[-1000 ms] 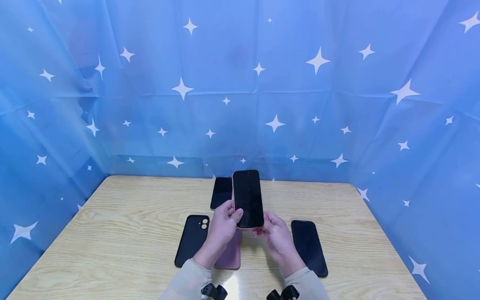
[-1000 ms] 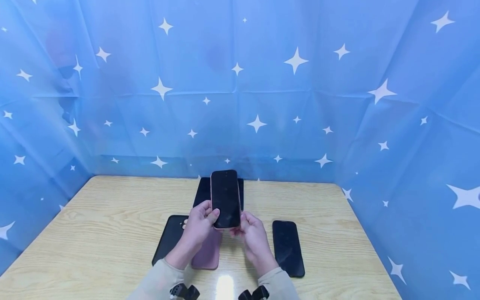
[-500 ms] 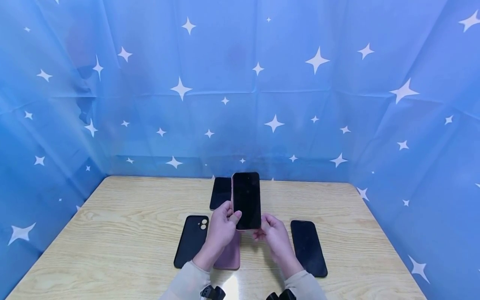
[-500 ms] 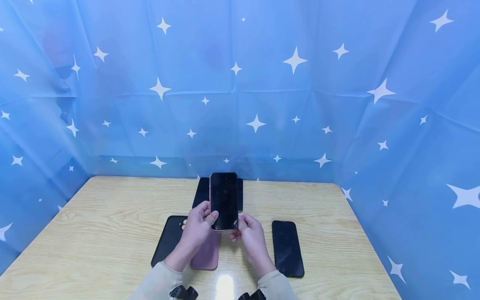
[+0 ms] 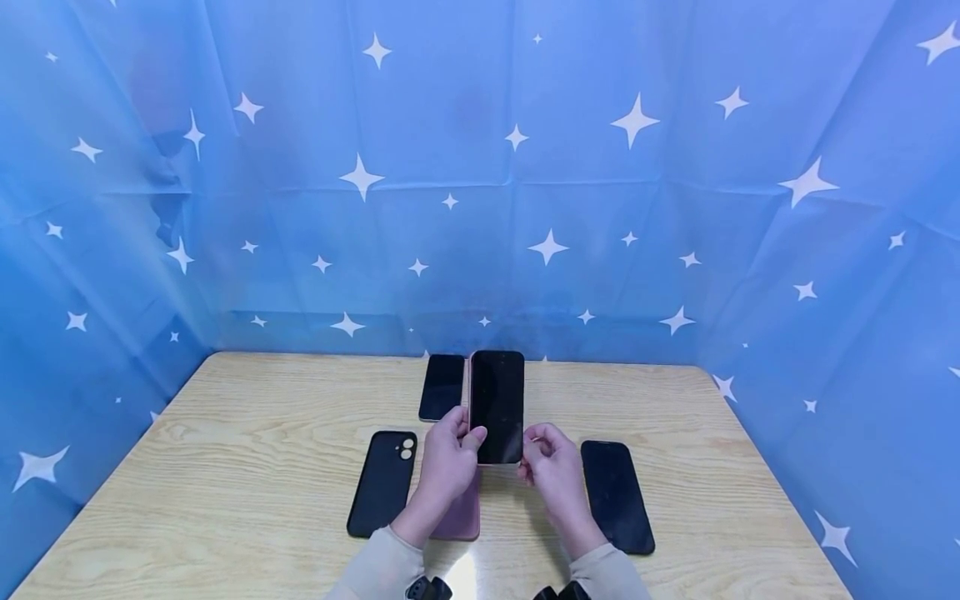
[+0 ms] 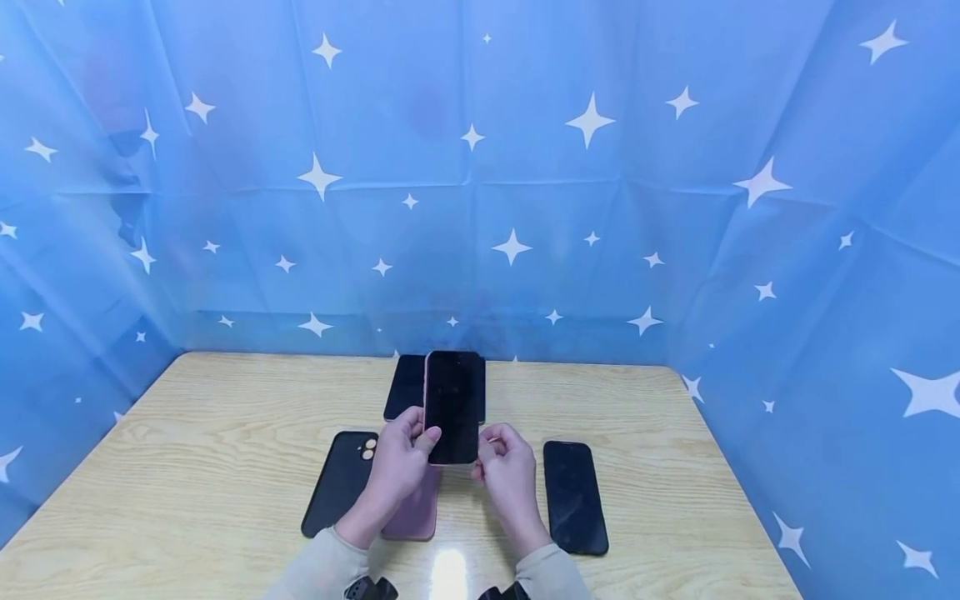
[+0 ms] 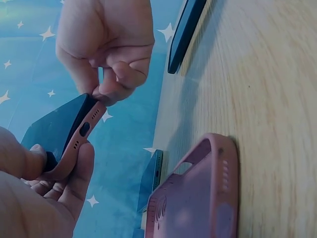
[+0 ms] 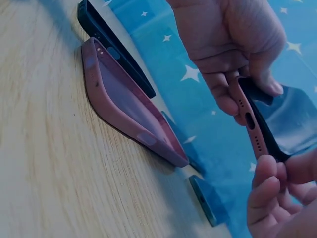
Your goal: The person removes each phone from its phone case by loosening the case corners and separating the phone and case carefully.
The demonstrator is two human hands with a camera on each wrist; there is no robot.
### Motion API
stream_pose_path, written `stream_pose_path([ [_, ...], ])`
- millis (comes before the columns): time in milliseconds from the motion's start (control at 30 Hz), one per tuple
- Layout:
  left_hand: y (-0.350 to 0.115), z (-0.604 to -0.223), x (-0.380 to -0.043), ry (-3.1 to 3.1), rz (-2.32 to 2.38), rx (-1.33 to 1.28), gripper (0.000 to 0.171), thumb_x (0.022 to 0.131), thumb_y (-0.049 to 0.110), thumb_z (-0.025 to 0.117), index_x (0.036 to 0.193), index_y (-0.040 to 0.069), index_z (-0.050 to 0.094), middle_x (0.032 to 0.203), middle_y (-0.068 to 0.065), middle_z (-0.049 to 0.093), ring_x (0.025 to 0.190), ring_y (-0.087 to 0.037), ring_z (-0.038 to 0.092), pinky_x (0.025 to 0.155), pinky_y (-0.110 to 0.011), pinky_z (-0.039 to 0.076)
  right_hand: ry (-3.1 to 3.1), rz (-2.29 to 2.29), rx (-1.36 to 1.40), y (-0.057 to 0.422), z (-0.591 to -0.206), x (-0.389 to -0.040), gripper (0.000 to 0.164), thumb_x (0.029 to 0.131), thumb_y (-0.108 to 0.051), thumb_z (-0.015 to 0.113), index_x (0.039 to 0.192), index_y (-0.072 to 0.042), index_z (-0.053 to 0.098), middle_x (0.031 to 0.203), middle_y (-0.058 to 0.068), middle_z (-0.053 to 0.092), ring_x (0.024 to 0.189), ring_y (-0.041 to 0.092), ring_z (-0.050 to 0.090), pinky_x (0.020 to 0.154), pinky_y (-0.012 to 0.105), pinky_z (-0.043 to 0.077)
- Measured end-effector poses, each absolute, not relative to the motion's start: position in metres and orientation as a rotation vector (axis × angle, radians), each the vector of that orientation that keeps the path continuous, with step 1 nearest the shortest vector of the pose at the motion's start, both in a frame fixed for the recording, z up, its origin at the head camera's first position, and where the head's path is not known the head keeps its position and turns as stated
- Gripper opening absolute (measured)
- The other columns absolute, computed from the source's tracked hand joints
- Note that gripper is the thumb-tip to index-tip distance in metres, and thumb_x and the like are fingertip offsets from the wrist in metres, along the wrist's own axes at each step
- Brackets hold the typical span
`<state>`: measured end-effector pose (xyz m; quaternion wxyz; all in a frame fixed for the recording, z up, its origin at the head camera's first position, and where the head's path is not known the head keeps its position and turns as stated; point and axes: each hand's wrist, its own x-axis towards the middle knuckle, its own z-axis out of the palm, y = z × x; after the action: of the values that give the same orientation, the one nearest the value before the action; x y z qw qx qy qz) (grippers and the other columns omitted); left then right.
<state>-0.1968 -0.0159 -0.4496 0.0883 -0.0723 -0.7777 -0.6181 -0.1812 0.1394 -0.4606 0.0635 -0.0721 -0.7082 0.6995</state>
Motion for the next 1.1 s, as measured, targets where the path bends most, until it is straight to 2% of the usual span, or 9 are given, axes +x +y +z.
stream_pose_path([
  [67, -0.016, -0.449, -0.197, -2.316, -1.826, -0.212, 0.006, 0.095, -0.006, 0.065, 0.101, -0.003, 0.066, 0.088, -0.015, 0.076, 0.054, -0.004, 0.050, 0.050, -0.018, 0.037, -2.142, 2.063, -0.200, 0.140, -0.460, -0.180, 0.002, 0.096, 0.004, 0.061, 0.098, 0.005, 0.062, 0.066, 0.005, 0.057, 0.053, 0.016, 0.058, 0.048, 0.021, 0.044],
  [267, -0.016, -0.448, -0.196, -2.327, -1.799, -0.187, 0.005, 0.094, -0.006, 0.065, 0.098, -0.003, 0.065, 0.091, -0.016, 0.077, 0.064, -0.007, 0.058, 0.059, -0.020, 0.046, -2.161, 1.931, -0.094, 0.141, -0.457, -0.178, 0.014, 0.094, 0.010, 0.062, 0.103, 0.002, 0.069, 0.069, 0.010, 0.059, 0.055, 0.019, 0.059, 0.050, 0.022, 0.046],
  [500, -0.017, -0.449, -0.196, -2.337, -1.818, -0.163, 0.004, 0.094, -0.005, 0.067, 0.096, -0.003, 0.064, 0.087, -0.015, 0.076, 0.061, -0.008, 0.057, 0.053, -0.019, 0.043, -2.241, 1.931, -0.040, 0.145, -0.450, -0.179, 0.014, 0.097, 0.007, 0.059, 0.105, 0.005, 0.070, 0.073, 0.012, 0.061, 0.057, 0.017, 0.059, 0.051, 0.023, 0.049],
  [667, -0.018, -0.450, -0.197, -2.333, -1.827, -0.173, 0.004, 0.095, -0.003, 0.068, 0.094, -0.002, 0.064, 0.084, -0.016, 0.075, 0.063, -0.012, 0.061, 0.051, -0.019, 0.042, -2.306, 1.922, 0.028, 0.148, -0.446, -0.180, 0.010, 0.095, -0.004, 0.072, 0.102, 0.001, 0.068, 0.081, 0.008, 0.059, 0.058, 0.017, 0.058, 0.053, 0.024, 0.050],
  [767, -0.018, -0.450, -0.196, -2.322, -1.862, -0.186, 0.004, 0.095, -0.003, 0.068, 0.097, -0.003, 0.065, 0.083, -0.017, 0.075, 0.067, -0.016, 0.068, 0.052, -0.021, 0.049, -2.344, 1.912, 0.047, 0.150, -0.444, -0.180, 0.018, 0.090, -0.008, 0.079, 0.095, -0.001, 0.064, 0.075, 0.005, 0.057, 0.055, 0.016, 0.056, 0.052, 0.023, 0.048],
  [867, -0.018, -0.450, -0.196, -2.321, -1.884, -0.181, 0.005, 0.094, -0.003, 0.069, 0.098, -0.004, 0.065, 0.082, -0.015, 0.075, 0.071, -0.016, 0.070, 0.055, -0.023, 0.054, -2.401, 1.872, 0.048, 0.151, -0.442, -0.181, 0.022, 0.089, -0.008, 0.081, 0.090, -0.002, 0.060, 0.068, 0.005, 0.056, 0.052, 0.016, 0.056, 0.052, 0.025, 0.050],
  [933, -0.018, -0.450, -0.197, -2.331, -1.888, -0.161, 0.006, 0.095, -0.001, 0.070, 0.097, -0.003, 0.064, 0.081, -0.014, 0.075, 0.069, -0.012, 0.068, 0.054, -0.022, 0.053, -2.443, 1.841, 0.054, 0.152, -0.441, -0.181, 0.022, 0.090, -0.009, 0.080, 0.089, -0.003, 0.059, 0.067, 0.005, 0.057, 0.053, 0.017, 0.059, 0.053, 0.029, 0.054],
  [1033, -0.019, -0.451, -0.197, -2.343, -1.885, -0.126, 0.011, 0.095, 0.004, 0.072, 0.094, -0.001, 0.062, 0.075, -0.010, 0.071, 0.060, -0.006, 0.058, 0.050, -0.019, 0.043, -2.502, 1.811, 0.090, 0.154, -0.438, -0.181, 0.022, 0.091, -0.008, 0.079, 0.089, -0.003, 0.058, 0.067, 0.006, 0.062, 0.055, 0.021, 0.065, 0.057, 0.033, 0.058],
  [1100, -0.019, -0.451, -0.197, -2.337, -1.905, -0.113, 0.013, 0.096, 0.006, 0.072, 0.093, -0.001, 0.061, 0.074, -0.009, 0.069, 0.057, -0.004, 0.054, 0.048, -0.020, 0.044, -2.518, 1.845, 0.134, 0.156, -0.436, -0.181, 0.021, 0.092, -0.006, 0.077, 0.093, 0.000, 0.056, 0.070, 0.009, 0.065, 0.056, 0.023, 0.068, 0.059, 0.035, 0.060],
])
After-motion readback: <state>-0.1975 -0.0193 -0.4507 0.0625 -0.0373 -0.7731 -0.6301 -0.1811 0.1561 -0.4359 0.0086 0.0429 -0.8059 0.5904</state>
